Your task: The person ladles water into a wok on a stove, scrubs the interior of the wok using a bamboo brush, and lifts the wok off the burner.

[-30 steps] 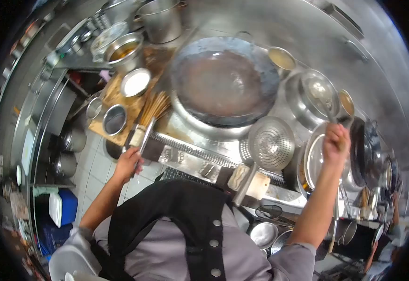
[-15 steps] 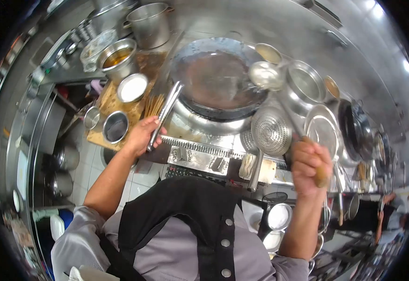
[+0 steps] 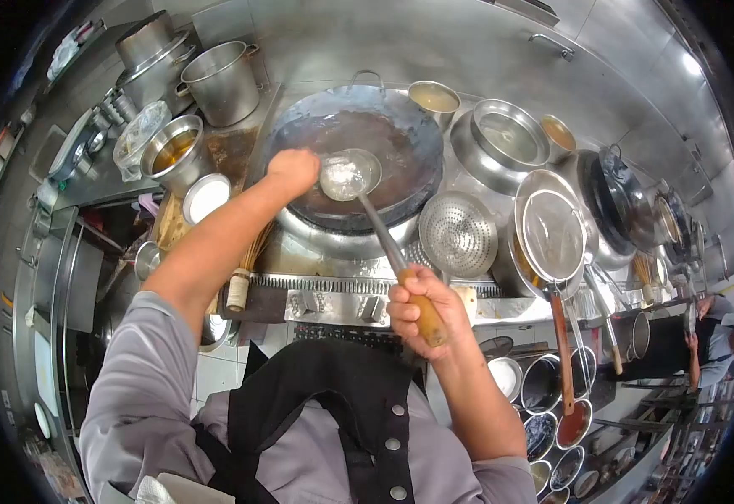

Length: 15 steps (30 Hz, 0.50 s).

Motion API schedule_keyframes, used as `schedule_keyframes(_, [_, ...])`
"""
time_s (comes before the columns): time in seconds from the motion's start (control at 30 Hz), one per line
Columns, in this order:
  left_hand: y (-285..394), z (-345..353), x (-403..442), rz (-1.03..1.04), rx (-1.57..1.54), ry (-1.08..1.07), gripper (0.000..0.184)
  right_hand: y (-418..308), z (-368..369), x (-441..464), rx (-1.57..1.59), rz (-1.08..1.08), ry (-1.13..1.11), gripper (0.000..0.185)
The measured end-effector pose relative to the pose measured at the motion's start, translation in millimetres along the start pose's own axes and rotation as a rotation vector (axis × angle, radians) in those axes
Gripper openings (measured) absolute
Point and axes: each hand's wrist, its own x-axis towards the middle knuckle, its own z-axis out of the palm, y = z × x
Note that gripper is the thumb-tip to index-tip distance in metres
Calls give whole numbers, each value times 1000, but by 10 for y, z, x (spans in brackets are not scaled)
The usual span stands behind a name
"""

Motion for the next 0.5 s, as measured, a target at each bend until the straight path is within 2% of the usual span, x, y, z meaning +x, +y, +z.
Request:
schedule_keyframes(0.1, [46,-10,-72,56,-24,-56,27,-60,-61,43,-3,15,8,23])
schedule_keyframes(0.17, [-46,65,13,-2,56,-49,25,-85,-65,61,-24,8,29,23])
schedule_keyframes(0.23, [-50,197,22,86,-86,10,25,-129,-66,75,-72,-20,74,23])
schedule_keyframes(0.33, [-118,364,71,0,-186,19,29,-205,-142,81,-62,-11,66,31])
schedule_keyframes(0.5, [-163,284,174,-77,-286,70,30,-263,-196,114,-90,-11,85,31])
